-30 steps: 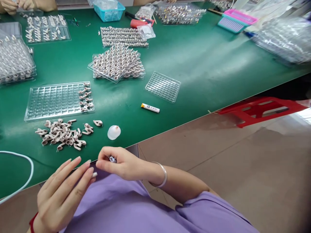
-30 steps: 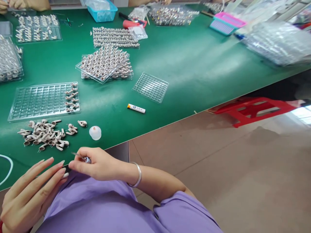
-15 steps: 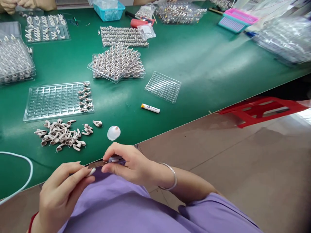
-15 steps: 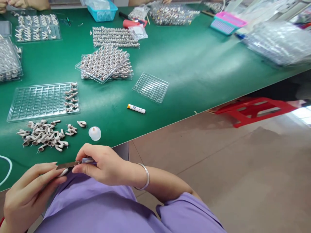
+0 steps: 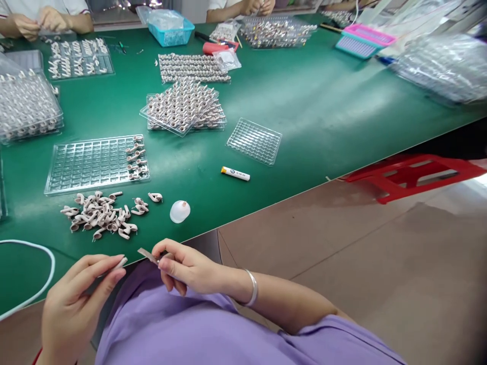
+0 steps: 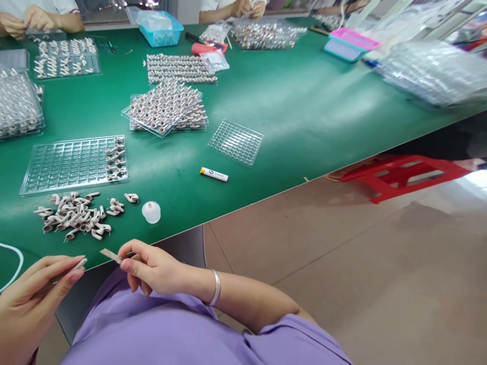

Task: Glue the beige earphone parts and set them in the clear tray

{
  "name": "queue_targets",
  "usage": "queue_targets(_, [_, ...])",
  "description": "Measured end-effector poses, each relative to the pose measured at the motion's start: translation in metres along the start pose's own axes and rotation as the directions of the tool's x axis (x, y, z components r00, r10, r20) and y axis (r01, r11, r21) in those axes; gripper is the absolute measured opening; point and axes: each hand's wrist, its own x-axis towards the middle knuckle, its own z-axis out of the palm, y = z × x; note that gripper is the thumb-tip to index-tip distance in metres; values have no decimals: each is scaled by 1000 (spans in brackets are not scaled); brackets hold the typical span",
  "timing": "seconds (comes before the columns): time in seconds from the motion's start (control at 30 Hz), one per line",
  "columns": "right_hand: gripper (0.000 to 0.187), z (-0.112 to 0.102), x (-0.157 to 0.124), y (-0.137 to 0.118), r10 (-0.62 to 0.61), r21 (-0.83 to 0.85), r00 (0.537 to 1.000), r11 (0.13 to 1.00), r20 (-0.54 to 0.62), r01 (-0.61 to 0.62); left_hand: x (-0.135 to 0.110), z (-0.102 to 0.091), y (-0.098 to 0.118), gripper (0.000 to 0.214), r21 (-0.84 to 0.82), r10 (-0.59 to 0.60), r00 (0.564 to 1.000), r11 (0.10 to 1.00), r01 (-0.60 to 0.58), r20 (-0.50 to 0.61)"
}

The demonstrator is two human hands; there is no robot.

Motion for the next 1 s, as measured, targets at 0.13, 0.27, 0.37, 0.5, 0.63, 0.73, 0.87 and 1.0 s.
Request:
queue_targets(0.13, [33,1,-5,-16,-38,-181,999,983,-21,34,-1,-2,-3,19,22,3,1000,1000,-3,21])
queue_targets(0.27, [25,-1,-7,-29,-87,-267,996,960,8,86,0,-2,-3,17,48,37,999,998,-37,0])
queue_targets(0.37, [27,-2,-7,-30,-86,-276,996,957,25,90,-1,0,-4,16,34,65,998,997,-65,-5])
queue_targets(0.5, [34,-1,-8,-33,-39,-234,998,971,55,51,-1,1,-4,21,6,94,995,996,-94,-21])
queue_targets(0.63, [40,1,-8,-38,-28,-185,998,982,51,37,0,2,1,22,-3,80,996,997,-81,-49])
queue_targets(0.73, [40,1,-7,-41,-15,-124,999,992,46,21,1,2,3,20,-11,62,997,998,-63,-46])
queue_targets(0.87, [36,1,-7,-42,-19,-71,998,997,66,24,2,4,2,19,-21,72,997,997,-72,-37])
queue_targets(1.0, [37,0,-7,-41,-56,-73,994,995,96,63,1,5,3,20,-15,77,995,997,-78,-55])
